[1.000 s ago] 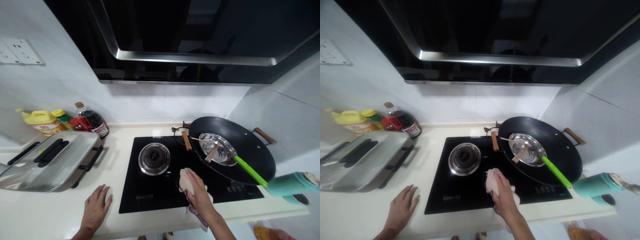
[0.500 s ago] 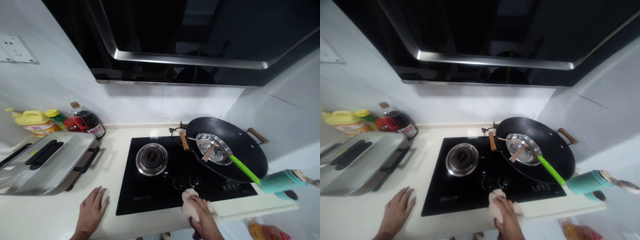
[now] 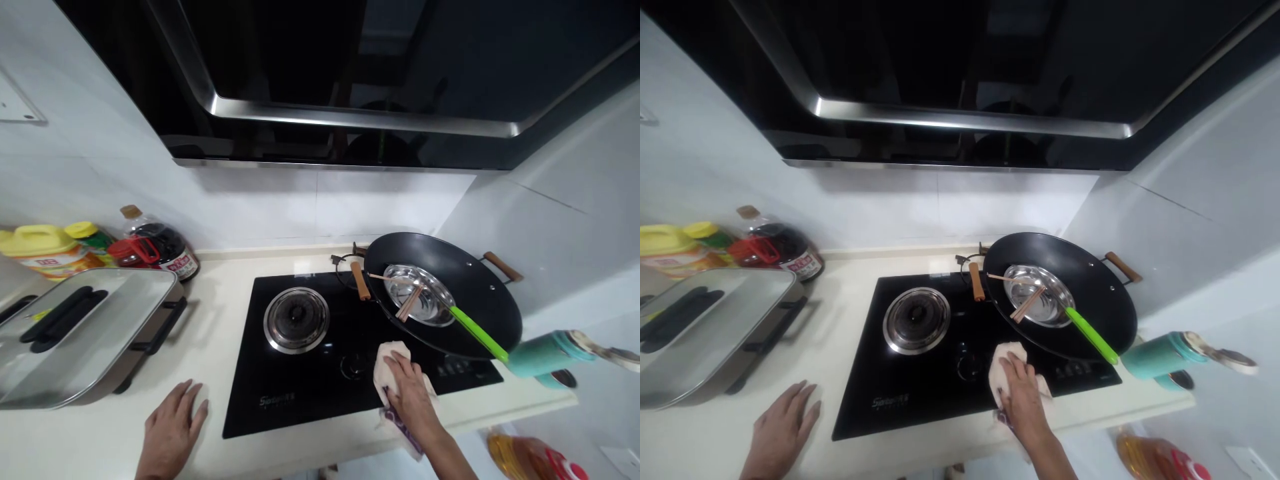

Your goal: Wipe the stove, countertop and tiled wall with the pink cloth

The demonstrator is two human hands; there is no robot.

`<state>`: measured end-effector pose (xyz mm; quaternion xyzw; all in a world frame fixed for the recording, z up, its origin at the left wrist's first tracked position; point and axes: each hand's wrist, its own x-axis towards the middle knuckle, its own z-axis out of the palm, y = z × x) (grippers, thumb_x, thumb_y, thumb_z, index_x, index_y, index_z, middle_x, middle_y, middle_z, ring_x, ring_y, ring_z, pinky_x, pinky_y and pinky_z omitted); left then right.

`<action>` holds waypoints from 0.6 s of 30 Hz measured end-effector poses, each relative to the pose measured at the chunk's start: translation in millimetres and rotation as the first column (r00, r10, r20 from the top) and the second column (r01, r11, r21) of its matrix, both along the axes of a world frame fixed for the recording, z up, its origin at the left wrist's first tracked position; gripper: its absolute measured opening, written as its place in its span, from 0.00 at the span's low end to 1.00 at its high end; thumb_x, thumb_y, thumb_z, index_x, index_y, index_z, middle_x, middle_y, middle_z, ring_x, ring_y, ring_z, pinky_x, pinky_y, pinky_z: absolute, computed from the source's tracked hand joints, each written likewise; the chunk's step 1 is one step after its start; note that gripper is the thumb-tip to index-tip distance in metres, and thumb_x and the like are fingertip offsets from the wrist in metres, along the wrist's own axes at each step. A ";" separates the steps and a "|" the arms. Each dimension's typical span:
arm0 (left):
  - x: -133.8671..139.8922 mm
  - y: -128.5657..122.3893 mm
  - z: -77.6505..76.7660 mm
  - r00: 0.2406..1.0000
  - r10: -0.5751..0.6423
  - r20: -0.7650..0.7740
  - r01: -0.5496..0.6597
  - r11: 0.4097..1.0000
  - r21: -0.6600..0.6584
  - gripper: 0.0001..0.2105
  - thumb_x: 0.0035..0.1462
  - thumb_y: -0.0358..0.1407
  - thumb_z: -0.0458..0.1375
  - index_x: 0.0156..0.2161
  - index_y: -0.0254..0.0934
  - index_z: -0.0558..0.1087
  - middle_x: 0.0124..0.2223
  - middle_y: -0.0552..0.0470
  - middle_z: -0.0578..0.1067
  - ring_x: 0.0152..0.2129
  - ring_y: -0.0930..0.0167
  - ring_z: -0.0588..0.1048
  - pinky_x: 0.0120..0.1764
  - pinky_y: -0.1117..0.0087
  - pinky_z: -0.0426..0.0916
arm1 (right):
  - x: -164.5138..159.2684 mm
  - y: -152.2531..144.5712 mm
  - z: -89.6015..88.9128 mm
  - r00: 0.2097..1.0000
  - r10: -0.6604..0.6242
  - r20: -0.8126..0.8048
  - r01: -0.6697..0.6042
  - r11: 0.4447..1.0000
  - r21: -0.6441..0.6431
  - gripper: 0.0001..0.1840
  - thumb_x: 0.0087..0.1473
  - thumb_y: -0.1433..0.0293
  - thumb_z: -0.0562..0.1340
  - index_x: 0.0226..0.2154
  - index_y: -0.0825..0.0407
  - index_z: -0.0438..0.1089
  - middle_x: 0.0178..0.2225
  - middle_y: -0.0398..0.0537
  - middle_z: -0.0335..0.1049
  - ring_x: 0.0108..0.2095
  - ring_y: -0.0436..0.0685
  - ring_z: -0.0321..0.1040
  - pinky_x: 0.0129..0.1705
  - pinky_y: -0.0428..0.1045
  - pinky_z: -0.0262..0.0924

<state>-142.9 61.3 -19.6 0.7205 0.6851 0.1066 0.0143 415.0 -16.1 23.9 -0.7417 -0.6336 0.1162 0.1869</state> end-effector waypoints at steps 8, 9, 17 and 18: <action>3.7 0.6 2.1 1.000 0.014 0.024 -0.014 1.000 -0.018 0.31 0.64 0.54 0.42 0.59 0.37 0.73 0.64 0.38 0.71 0.63 0.54 0.66 0.59 0.49 0.62 | 46.3 -46.1 -21.4 0.989 -0.036 -0.144 0.039 0.999 0.022 0.30 0.55 0.66 0.56 0.60 0.47 0.67 0.61 0.53 0.65 0.61 0.66 0.62 0.65 0.63 0.59; 3.7 0.5 2.1 1.000 0.013 0.024 -0.012 1.000 -0.017 0.31 0.65 0.53 0.42 0.59 0.37 0.73 0.64 0.38 0.71 0.63 0.54 0.66 0.59 0.49 0.62 | 55.2 -41.0 -21.4 0.985 -0.084 -0.148 0.096 0.993 0.073 0.29 0.57 0.63 0.56 0.61 0.48 0.66 0.60 0.54 0.65 0.61 0.66 0.62 0.65 0.63 0.59; 2.2 -1.1 0.3 1.000 0.007 0.027 -0.007 1.000 0.009 0.30 0.65 0.53 0.43 0.59 0.37 0.73 0.63 0.38 0.72 0.62 0.53 0.67 0.59 0.48 0.63 | 90.1 6.3 -6.8 0.933 -0.284 0.220 0.318 0.939 -0.135 0.34 0.59 0.55 0.58 0.65 0.45 0.64 0.62 0.62 0.63 0.57 0.76 0.66 0.55 0.73 0.63; 1.9 -1.4 0.2 1.000 0.006 0.027 -0.006 1.000 0.001 0.30 0.65 0.53 0.43 0.60 0.37 0.73 0.63 0.38 0.72 0.62 0.53 0.67 0.59 0.48 0.63 | 89.8 11.5 -3.5 0.929 -0.267 0.255 0.321 0.925 -0.202 0.32 0.60 0.57 0.58 0.65 0.45 0.65 0.62 0.62 0.64 0.56 0.75 0.68 0.55 0.71 0.63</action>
